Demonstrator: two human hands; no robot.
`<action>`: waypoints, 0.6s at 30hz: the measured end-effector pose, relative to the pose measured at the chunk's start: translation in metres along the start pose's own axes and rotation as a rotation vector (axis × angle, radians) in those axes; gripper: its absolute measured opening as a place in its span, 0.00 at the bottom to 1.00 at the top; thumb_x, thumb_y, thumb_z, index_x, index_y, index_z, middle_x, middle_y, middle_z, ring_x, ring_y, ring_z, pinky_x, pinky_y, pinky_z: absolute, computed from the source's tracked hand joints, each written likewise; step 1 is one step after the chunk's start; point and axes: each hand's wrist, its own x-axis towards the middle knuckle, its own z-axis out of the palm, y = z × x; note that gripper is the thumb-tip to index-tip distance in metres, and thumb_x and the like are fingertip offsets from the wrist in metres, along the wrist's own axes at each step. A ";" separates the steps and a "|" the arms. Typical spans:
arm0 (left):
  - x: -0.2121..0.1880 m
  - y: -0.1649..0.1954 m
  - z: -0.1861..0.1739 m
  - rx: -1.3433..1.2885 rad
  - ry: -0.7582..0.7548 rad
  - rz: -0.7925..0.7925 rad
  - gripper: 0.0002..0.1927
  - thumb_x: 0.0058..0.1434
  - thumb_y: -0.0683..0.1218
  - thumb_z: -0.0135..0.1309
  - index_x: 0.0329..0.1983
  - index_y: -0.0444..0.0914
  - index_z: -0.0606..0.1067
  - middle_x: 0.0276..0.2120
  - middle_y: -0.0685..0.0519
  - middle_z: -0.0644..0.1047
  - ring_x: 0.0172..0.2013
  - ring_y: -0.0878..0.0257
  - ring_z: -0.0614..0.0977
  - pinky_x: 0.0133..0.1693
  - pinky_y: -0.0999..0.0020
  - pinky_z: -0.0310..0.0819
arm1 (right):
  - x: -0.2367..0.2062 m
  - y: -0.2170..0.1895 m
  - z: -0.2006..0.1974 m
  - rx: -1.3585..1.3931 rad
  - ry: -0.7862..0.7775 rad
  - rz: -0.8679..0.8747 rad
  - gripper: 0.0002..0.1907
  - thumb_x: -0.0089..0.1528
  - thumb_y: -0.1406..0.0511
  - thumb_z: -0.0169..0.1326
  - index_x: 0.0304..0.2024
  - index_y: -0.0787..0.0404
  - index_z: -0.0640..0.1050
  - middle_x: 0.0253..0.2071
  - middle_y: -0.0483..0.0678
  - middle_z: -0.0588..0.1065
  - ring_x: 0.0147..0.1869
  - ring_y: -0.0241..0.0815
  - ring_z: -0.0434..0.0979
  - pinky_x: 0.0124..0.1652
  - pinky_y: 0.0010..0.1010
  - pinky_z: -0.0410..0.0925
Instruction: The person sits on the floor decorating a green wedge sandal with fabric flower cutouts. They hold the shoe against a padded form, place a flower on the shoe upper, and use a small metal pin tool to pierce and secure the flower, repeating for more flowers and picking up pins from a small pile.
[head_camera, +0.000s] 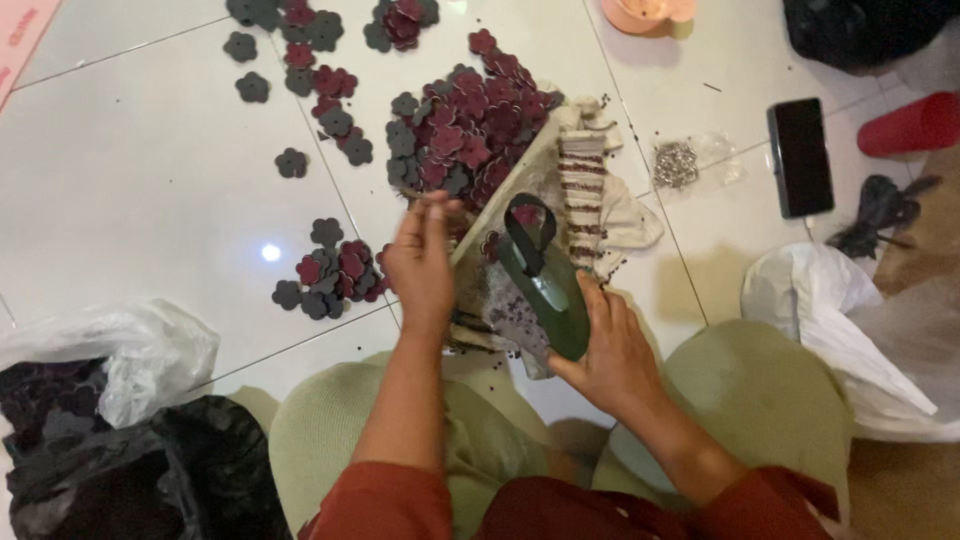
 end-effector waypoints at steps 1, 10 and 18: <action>0.003 0.001 -0.005 -0.110 0.033 -0.030 0.11 0.72 0.47 0.50 0.51 0.39 0.79 0.39 0.56 0.84 0.42 0.72 0.85 0.49 0.72 0.79 | 0.000 0.002 0.000 0.019 -0.028 0.043 0.59 0.43 0.58 0.72 0.72 0.60 0.57 0.56 0.61 0.67 0.59 0.63 0.68 0.56 0.48 0.65; -0.009 0.018 -0.011 0.662 -0.226 0.304 0.16 0.58 0.49 0.64 0.48 0.40 0.80 0.35 0.47 0.80 0.34 0.52 0.80 0.36 0.57 0.74 | -0.015 0.018 -0.030 0.398 0.092 0.106 0.49 0.49 0.60 0.69 0.69 0.65 0.62 0.56 0.58 0.75 0.58 0.49 0.77 0.55 0.39 0.69; -0.017 0.032 -0.010 0.839 -0.337 0.198 0.11 0.60 0.49 0.62 0.45 0.44 0.83 0.34 0.47 0.82 0.36 0.49 0.82 0.40 0.55 0.74 | -0.022 0.031 -0.028 0.666 0.091 0.289 0.47 0.50 0.62 0.66 0.70 0.63 0.62 0.56 0.55 0.75 0.54 0.44 0.77 0.50 0.35 0.72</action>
